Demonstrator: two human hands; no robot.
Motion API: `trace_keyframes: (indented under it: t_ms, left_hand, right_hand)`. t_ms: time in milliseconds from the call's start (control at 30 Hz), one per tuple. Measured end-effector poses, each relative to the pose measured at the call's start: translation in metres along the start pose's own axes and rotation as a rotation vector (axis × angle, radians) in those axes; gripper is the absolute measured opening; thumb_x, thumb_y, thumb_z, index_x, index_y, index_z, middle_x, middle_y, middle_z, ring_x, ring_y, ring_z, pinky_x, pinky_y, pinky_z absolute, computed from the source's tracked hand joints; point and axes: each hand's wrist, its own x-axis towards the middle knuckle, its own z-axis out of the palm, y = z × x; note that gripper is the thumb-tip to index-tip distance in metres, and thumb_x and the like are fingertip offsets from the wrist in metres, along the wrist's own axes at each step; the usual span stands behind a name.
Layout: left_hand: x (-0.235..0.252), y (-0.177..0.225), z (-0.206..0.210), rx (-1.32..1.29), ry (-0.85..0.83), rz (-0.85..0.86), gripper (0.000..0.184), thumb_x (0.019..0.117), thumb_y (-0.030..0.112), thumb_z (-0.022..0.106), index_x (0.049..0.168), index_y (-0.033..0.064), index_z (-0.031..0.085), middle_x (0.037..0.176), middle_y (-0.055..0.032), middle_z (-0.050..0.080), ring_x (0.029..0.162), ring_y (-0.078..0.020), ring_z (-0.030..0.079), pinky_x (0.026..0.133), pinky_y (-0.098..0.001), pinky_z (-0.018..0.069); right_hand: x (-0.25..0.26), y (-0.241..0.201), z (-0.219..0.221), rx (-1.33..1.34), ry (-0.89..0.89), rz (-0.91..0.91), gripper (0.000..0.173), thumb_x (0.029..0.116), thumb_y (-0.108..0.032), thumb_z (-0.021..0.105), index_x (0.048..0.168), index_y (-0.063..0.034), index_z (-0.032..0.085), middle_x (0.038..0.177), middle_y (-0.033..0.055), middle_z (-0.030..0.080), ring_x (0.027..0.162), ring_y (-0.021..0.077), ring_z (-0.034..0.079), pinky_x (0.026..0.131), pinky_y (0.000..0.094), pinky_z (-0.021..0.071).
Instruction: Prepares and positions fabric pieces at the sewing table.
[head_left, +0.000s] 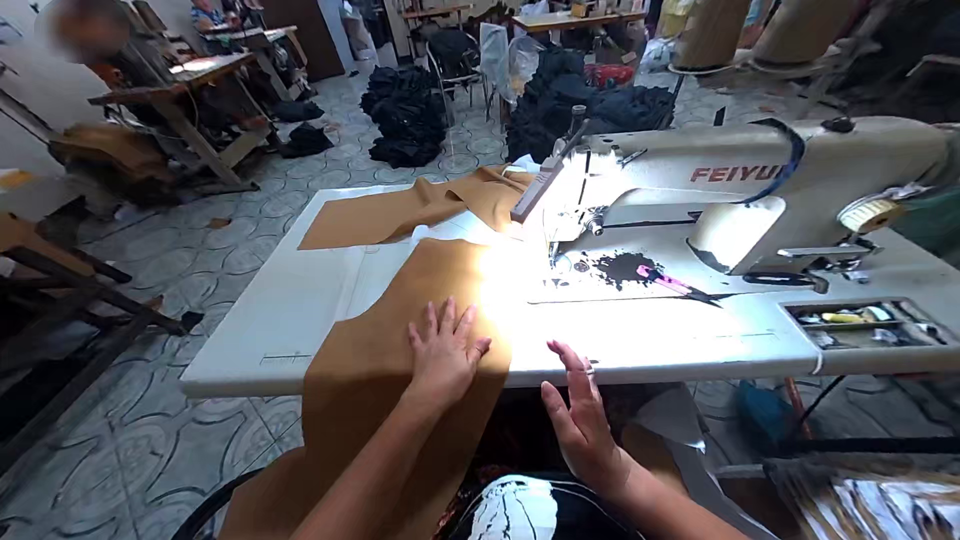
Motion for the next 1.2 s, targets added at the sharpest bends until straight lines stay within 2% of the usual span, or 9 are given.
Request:
trace_keyframes:
  t_ms: [167, 300, 467, 600, 800, 900, 1033, 1133, 1200]
  left_hand:
    - [-0.021, 0.041, -0.008, 0.053, -0.115, -0.018, 0.054, 0.1091, 0.04, 0.036, 0.157, 0.0175, 0.043, 0.167, -0.02, 0.027, 0.154, -0.0493, 0.018, 0.116, -0.0736, 0.0156]
    - [0.018, 0.004, -0.05, -0.111, 0.147, -0.12, 0.041, 0.1105, 0.025, 0.042, 0.127, -0.0032, 0.066, 0.125, -0.0248, 0.066, 0.122, -0.0396, 0.063, 0.104, -0.0564, 0.0478]
    - [0.105, -0.063, -0.071, -0.3, 0.182, -0.407, 0.062, 0.1052, 0.046, 0.054, 0.134, -0.0087, 0.059, 0.136, -0.0328, 0.058, 0.132, -0.0475, 0.053, 0.11, -0.065, 0.0392]
    - [0.143, -0.08, -0.066, -0.275, 0.151, -0.242, 0.037, 0.1041, 0.025, 0.06, 0.114, -0.0104, 0.067, 0.117, -0.0332, 0.065, 0.117, -0.0487, 0.061, 0.101, -0.0684, 0.043]
    - [0.109, -0.08, -0.142, -0.17, 0.758, -0.172, 0.045, 0.1117, 0.022, 0.037, 0.134, -0.0134, 0.052, 0.127, -0.0413, 0.058, 0.122, -0.0582, 0.056, 0.103, -0.0709, 0.0415]
    - [0.058, -0.053, -0.172, -0.038, 0.958, 0.103, 0.042, 0.1117, 0.02, 0.036, 0.125, -0.0153, 0.054, 0.115, -0.0405, 0.061, 0.106, -0.0556, 0.063, 0.093, -0.0656, 0.0475]
    - [-0.031, -0.013, -0.179, 0.029, 0.902, 0.349, 0.048, 0.1022, 0.037, 0.061, 0.11, -0.0107, 0.061, 0.091, -0.0283, 0.064, 0.073, -0.0353, 0.062, 0.067, -0.0525, 0.0516]
    - [-0.082, -0.002, -0.171, -0.231, 0.835, 0.419, 0.03, 0.0915, 0.033, 0.075, 0.101, 0.0056, 0.068, 0.082, 0.0038, 0.066, 0.068, 0.0015, 0.059, 0.06, -0.0185, 0.0506]
    - [-0.096, 0.002, -0.167, -0.48, 0.742, 0.443, 0.014, 0.0927, 0.027, 0.075, 0.102, 0.0195, 0.067, 0.085, 0.019, 0.068, 0.074, 0.0094, 0.063, 0.065, -0.0112, 0.0547]
  right_hand:
    - [0.047, -0.003, 0.014, -0.161, -0.293, -0.023, 0.052, 0.1083, -0.032, 0.038, 0.142, 0.0019, 0.057, 0.141, 0.0229, 0.061, 0.121, 0.0351, 0.065, 0.1, 0.0486, 0.0519]
    - [0.07, 0.009, 0.032, -0.372, -0.666, 0.234, 0.068, 0.1092, -0.049, 0.031, 0.164, -0.0086, 0.023, 0.168, 0.0236, 0.021, 0.154, 0.0364, 0.028, 0.122, 0.0511, 0.0277]
    - [0.066, 0.007, 0.042, -0.56, -0.731, 0.227, 0.069, 0.107, -0.056, 0.029, 0.165, -0.0187, 0.023, 0.17, 0.0217, 0.016, 0.159, 0.0355, 0.012, 0.127, 0.0525, 0.0108]
    - [0.059, 0.009, 0.04, -0.544, -0.687, 0.221, 0.069, 0.1066, -0.057, 0.03, 0.165, -0.0207, 0.024, 0.169, 0.0206, 0.019, 0.158, 0.0343, 0.016, 0.127, 0.0527, 0.0139]
    - [0.054, 0.008, 0.035, -0.587, -0.679, 0.242, 0.071, 0.1066, -0.058, 0.03, 0.162, -0.0137, 0.031, 0.169, 0.0195, 0.023, 0.158, 0.0343, 0.018, 0.126, 0.0543, 0.0165]
    - [0.049, 0.008, 0.036, -0.557, -0.588, 0.198, 0.069, 0.1055, -0.055, 0.038, 0.157, -0.0102, 0.041, 0.161, 0.0234, 0.038, 0.151, 0.0404, 0.033, 0.117, 0.0611, 0.0314]
    - [0.041, 0.014, 0.041, -0.517, -0.434, 0.08, 0.059, 0.1047, -0.049, 0.045, 0.147, -0.0097, 0.056, 0.147, 0.0245, 0.055, 0.136, 0.0435, 0.053, 0.106, 0.0643, 0.0423]
    - [0.034, 0.003, 0.04, -0.551, -0.405, 0.068, 0.052, 0.1051, -0.041, 0.047, 0.139, -0.0037, 0.062, 0.14, 0.0268, 0.06, 0.131, 0.044, 0.057, 0.107, 0.0629, 0.0425]
    - [0.034, -0.022, 0.027, -0.532, -0.501, 0.151, 0.05, 0.1072, -0.031, 0.047, 0.143, 0.0026, 0.055, 0.14, 0.0295, 0.058, 0.134, 0.0451, 0.054, 0.113, 0.0632, 0.036]
